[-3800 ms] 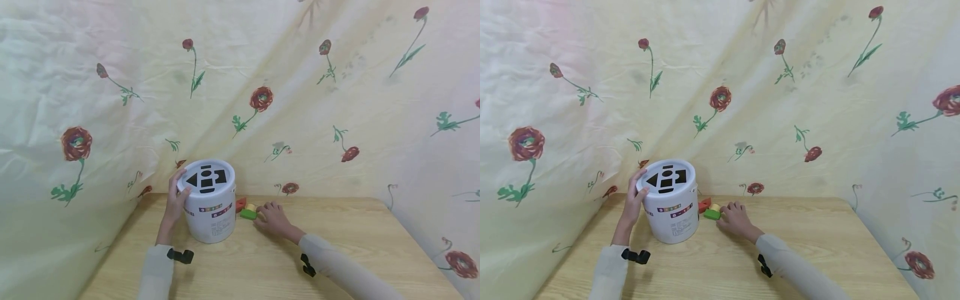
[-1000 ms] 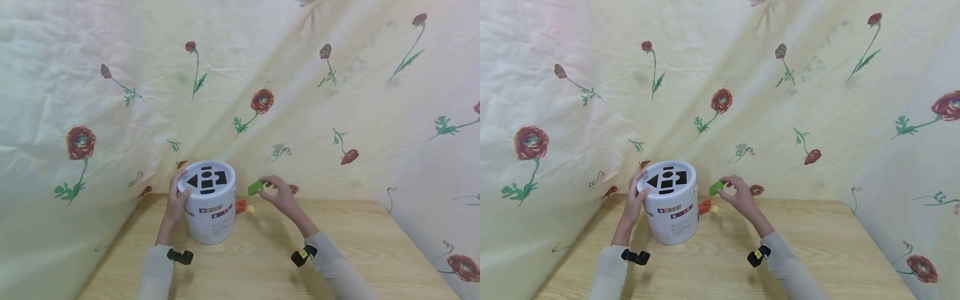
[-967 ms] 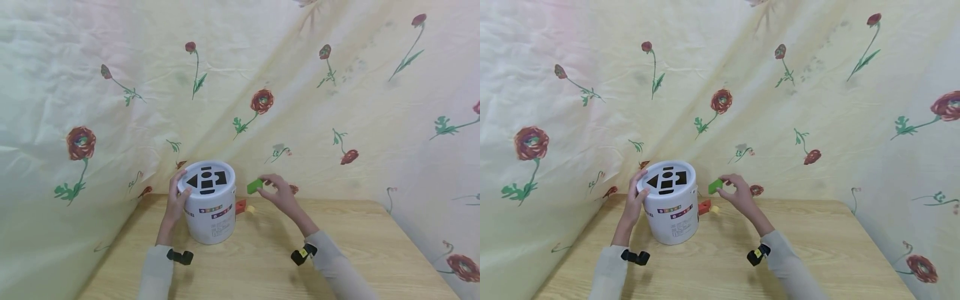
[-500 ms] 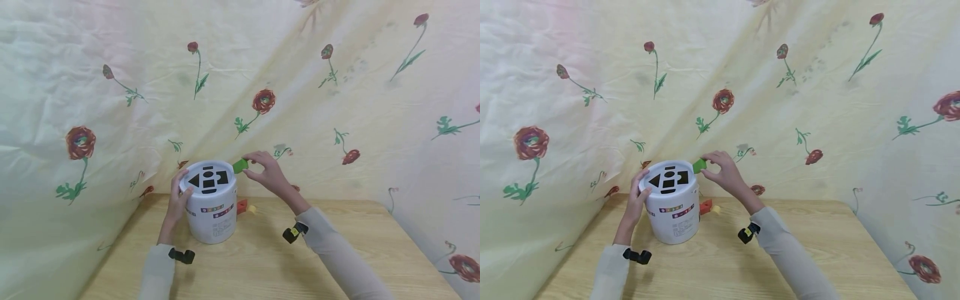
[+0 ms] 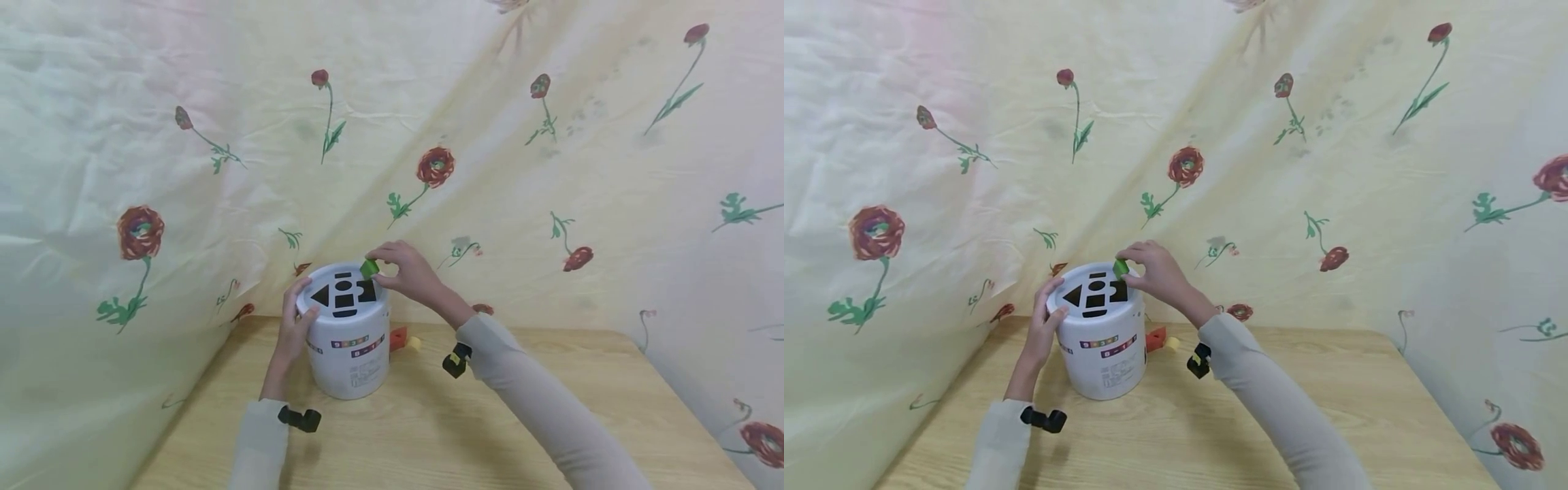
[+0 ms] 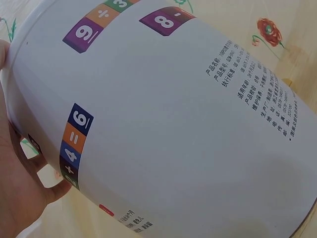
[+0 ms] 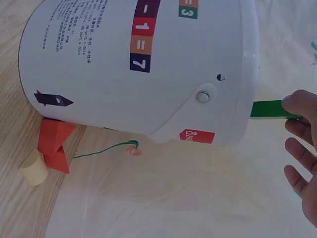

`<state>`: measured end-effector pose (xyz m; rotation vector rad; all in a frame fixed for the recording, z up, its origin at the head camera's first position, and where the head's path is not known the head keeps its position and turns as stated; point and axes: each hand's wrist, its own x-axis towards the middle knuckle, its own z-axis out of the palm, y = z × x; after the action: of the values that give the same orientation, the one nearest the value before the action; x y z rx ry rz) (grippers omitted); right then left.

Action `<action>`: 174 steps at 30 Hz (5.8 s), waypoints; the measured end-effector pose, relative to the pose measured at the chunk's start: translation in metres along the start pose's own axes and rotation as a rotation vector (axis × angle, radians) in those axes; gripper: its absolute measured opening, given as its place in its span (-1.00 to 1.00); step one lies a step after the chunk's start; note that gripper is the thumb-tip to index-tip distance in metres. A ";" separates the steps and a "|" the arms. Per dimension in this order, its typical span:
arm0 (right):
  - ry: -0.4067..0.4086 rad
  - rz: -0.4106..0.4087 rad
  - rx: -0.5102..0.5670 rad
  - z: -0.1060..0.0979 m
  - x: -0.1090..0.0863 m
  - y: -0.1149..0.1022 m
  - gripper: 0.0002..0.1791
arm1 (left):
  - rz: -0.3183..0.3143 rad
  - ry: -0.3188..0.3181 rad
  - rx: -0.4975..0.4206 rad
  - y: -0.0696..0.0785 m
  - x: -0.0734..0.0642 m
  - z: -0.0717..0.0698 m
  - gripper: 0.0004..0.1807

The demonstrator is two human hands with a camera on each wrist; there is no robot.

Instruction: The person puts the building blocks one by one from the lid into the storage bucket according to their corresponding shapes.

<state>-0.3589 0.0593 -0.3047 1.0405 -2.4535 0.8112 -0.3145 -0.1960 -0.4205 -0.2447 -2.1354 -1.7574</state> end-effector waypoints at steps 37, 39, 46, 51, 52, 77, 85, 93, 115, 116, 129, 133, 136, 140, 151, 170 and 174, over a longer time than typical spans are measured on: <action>-0.166 -0.068 -0.306 0.026 0.048 -0.014 -0.55 | 0.009 -0.005 -0.006 0.001 0.003 0.002 -0.30; -0.162 -0.071 -0.323 0.028 0.049 -0.014 -0.55 | 0.009 -0.004 -0.004 0.001 0.003 0.002 -0.30; -0.136 -0.062 -0.376 0.035 0.050 -0.015 -0.55 | -0.006 0.000 -0.003 -0.001 0.003 0.001 -0.30; -0.122 -0.064 -0.404 0.040 0.050 -0.015 -0.56 | -0.001 0.000 0.002 -0.002 0.002 0.000 -0.29; -0.120 -0.065 -0.408 0.041 0.051 -0.015 -0.56 | 0.000 0.002 0.003 -0.003 0.002 0.000 -0.29; -0.083 -0.015 -0.347 0.042 0.044 -0.011 -0.62 | 0.011 -0.001 -0.003 -0.002 0.001 0.002 -0.30; -0.079 -0.004 -0.322 0.041 0.041 -0.007 -0.62 | -0.006 0.004 0.002 0.000 0.001 0.001 -0.30; -0.085 -0.006 -0.313 0.037 0.036 -0.003 -0.62 | -0.002 0.009 -0.015 0.001 0.000 0.002 -0.31; 0.071 -0.084 -0.204 0.029 -0.009 0.014 -0.65 | 0.031 -0.001 -0.052 -0.002 0.000 0.000 -0.31; 0.085 -0.081 -0.189 0.029 -0.012 0.016 -0.66 | 0.030 0.001 -0.050 -0.001 -0.001 0.001 -0.31; 0.192 0.025 -0.056 0.026 -0.057 0.055 -0.69 | -0.002 -0.001 -0.047 0.001 -0.003 0.000 -0.30; 0.148 0.069 -0.048 0.032 -0.072 0.071 -0.69 | 0.005 -0.001 -0.044 0.001 -0.001 0.000 -0.30; 0.117 0.094 -0.048 0.038 -0.084 0.081 -0.70 | 0.005 0.008 -0.042 -0.001 -0.001 0.000 -0.31; 0.071 0.118 -0.084 0.047 -0.098 0.090 -0.70 | -0.004 0.014 -0.038 -0.002 -0.001 0.000 -0.31; -0.046 0.110 -0.155 0.066 -0.116 0.107 -0.71 | 0.014 0.008 -0.044 0.002 -0.001 0.002 -0.31; -0.175 0.314 -0.032 0.097 -0.113 0.124 -0.76 | 0.011 0.008 -0.024 -0.001 0.000 0.002 -0.32; -0.174 0.360 0.014 0.101 -0.110 0.122 -0.77 | 0.016 0.014 -0.023 0.000 -0.001 0.002 -0.32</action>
<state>-0.3857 0.1243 -0.4845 0.7064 -2.8367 0.8760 -0.3142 -0.1937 -0.4216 -0.2542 -2.0993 -1.7707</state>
